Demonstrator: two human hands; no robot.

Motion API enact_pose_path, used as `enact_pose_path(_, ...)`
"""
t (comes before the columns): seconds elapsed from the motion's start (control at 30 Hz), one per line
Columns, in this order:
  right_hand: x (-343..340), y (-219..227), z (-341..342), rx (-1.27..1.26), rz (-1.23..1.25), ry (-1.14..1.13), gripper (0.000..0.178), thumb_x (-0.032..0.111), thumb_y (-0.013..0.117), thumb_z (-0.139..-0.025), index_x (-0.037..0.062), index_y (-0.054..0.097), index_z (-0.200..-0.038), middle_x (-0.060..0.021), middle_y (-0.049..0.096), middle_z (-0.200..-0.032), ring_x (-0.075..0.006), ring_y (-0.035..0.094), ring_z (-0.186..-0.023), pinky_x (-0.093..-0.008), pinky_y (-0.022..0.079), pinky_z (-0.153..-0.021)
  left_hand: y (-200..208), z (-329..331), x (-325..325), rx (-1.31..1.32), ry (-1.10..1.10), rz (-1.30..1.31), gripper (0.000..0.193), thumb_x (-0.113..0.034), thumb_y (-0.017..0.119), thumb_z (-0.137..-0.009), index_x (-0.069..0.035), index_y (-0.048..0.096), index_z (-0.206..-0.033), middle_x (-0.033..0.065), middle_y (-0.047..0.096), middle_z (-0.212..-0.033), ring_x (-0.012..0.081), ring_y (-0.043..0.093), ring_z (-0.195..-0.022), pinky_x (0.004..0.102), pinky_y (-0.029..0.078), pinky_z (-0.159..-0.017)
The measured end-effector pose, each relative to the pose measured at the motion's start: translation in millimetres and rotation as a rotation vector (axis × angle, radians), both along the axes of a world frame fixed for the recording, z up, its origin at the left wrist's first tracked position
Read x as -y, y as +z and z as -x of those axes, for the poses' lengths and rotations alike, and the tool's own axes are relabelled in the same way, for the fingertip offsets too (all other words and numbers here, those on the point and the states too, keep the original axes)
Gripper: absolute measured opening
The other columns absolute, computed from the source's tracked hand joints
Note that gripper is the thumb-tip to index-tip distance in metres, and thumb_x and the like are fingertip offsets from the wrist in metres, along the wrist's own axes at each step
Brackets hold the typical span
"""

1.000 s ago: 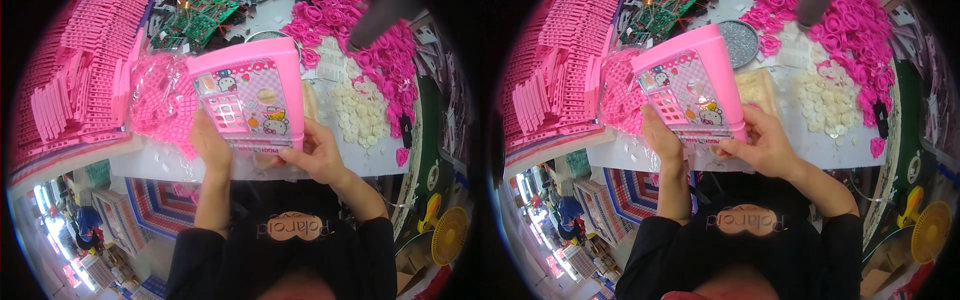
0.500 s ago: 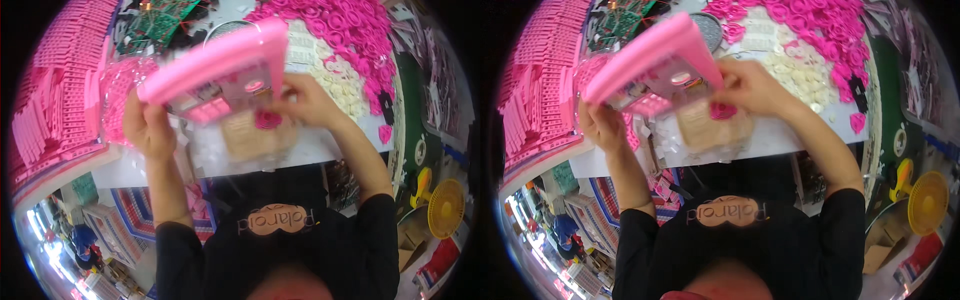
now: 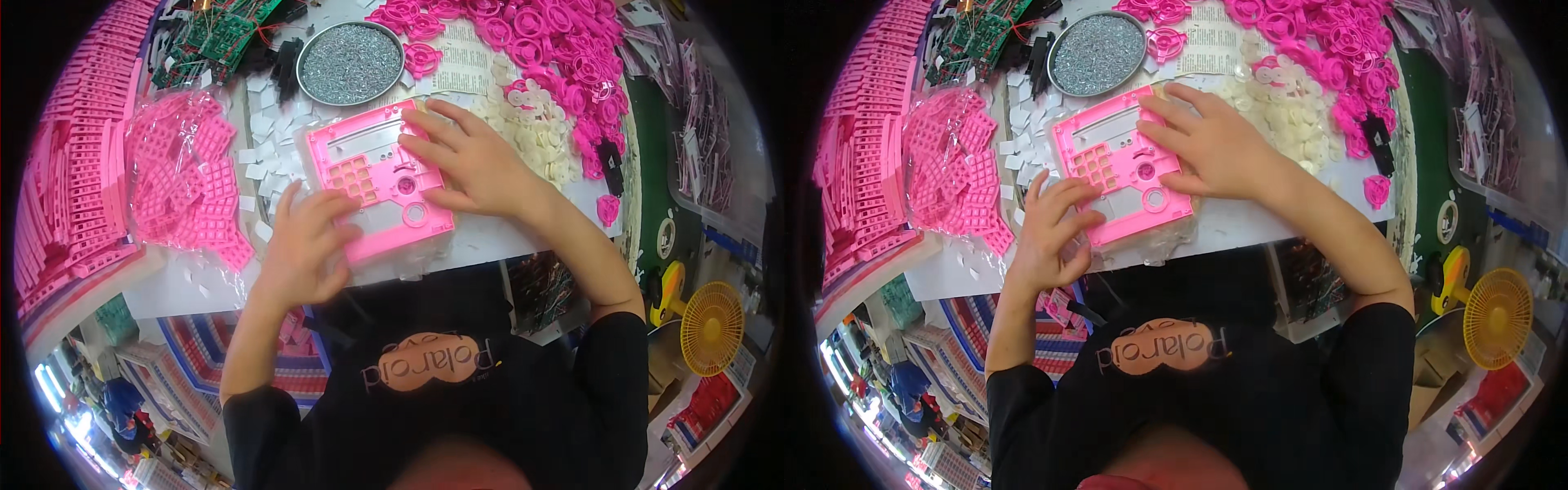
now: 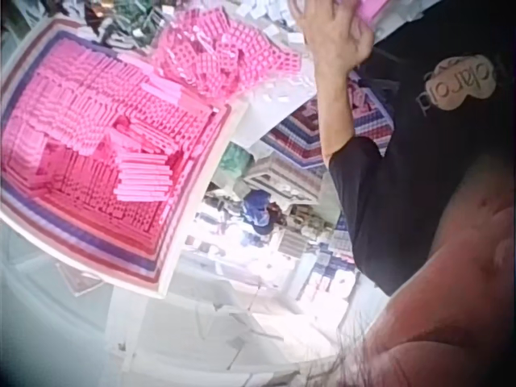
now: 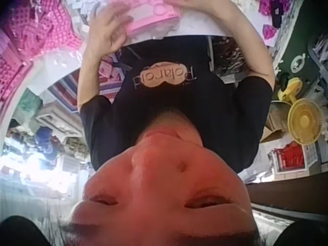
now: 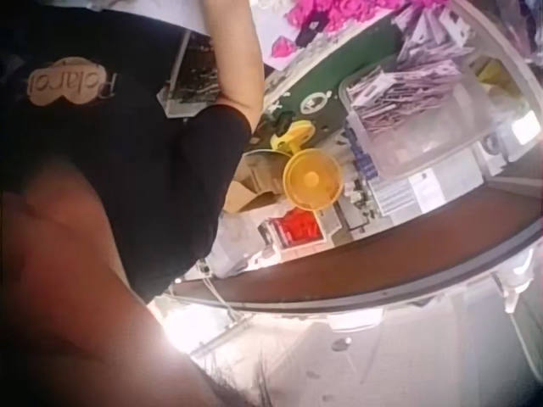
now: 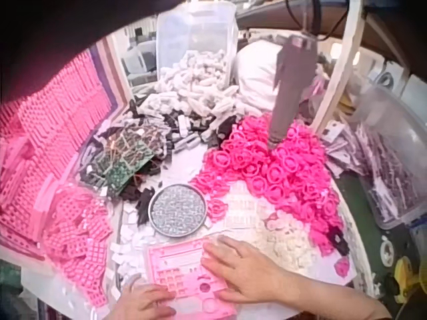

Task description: Assembling a pink toy calculator or register by installing buttons, a circuit board, and using a hot glue gun to secure components.

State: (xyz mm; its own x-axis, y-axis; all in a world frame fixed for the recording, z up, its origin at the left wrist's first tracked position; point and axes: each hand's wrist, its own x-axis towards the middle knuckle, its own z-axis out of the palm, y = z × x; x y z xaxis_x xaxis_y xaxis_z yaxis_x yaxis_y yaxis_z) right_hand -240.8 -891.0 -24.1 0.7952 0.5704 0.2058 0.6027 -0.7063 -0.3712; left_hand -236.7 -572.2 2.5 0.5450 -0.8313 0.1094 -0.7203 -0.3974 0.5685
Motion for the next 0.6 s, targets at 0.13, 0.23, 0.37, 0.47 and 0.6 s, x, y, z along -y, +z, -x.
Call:
enact_pose_path(0.13, -7, -1, 13, 0.04, -0.022, -0.075, 0.061, 0.03, 0.075, -0.083, 0.0098, 0.06, -0.138, -0.0157, 0.045, -0.154, -0.0421, 0.044, -0.136, -0.0484, 0.043, -0.109, 13, 6, 26, 0.064, 0.091, 0.027, 0.049, -0.022, 0.077, -0.073, -0.01, 0.067, -0.119, 0.0137, 0.06, -0.135, 0.0367, 0.054, -0.128, 0.0576, 0.03, -0.115)
enact_pose_path(0.23, 13, 4, 6, 0.038, -0.214, -0.184, 0.043, 0.023, 0.073, -0.084, 0.0077, 0.067, -0.124, -0.0159, 0.061, -0.132, -0.0366, 0.058, -0.118, -0.0448, 0.049, -0.098, -4, 12, 35, 0.096, 0.021, -0.073, 0.054, -0.027, 0.079, -0.076, -0.009, 0.064, -0.125, 0.013, 0.059, -0.136, 0.0365, 0.052, -0.128, 0.0571, 0.033, -0.113)
enact_pose_path(0.37, 64, 9, -1, 0.011, -0.201, -0.469, 0.022, 0.014, 0.072, -0.085, 0.0043, 0.073, -0.105, -0.0112, 0.072, -0.098, -0.0282, 0.066, -0.091, -0.0397, 0.053, -0.081, -9, 12, 38, 0.114, 0.039, 0.0, 0.054, -0.028, 0.081, -0.076, -0.008, 0.065, -0.123, 0.0134, 0.06, -0.135, 0.0369, 0.052, -0.125, 0.0562, 0.036, -0.111)
enact_pose_path(0.47, 63, 10, -3, 0.014, -0.055, -0.416, 0.015, 0.013, 0.074, -0.084, 0.0061, 0.073, -0.098, -0.0091, 0.07, -0.091, -0.0279, 0.066, -0.087, -0.0378, 0.054, -0.076, -11, 14, 38, 0.114, 0.048, 0.004, 0.053, -0.026, 0.081, -0.075, -0.008, 0.065, -0.122, 0.0136, 0.06, -0.134, 0.0372, 0.052, -0.125, 0.0561, 0.036, -0.11)
enact_pose_path(0.6, 40, 7, -7, -0.023, 0.07, -0.344, 0.015, 0.016, 0.072, -0.085, 0.0088, 0.071, -0.098, -0.0077, 0.067, -0.086, -0.0302, 0.065, -0.086, -0.0411, 0.053, -0.074, -11, 14, 39, 0.105, 0.06, 0.002, 0.052, -0.025, 0.081, -0.075, -0.008, 0.065, -0.122, 0.0136, 0.06, -0.133, 0.0374, 0.052, -0.124, 0.0561, 0.036, -0.11)
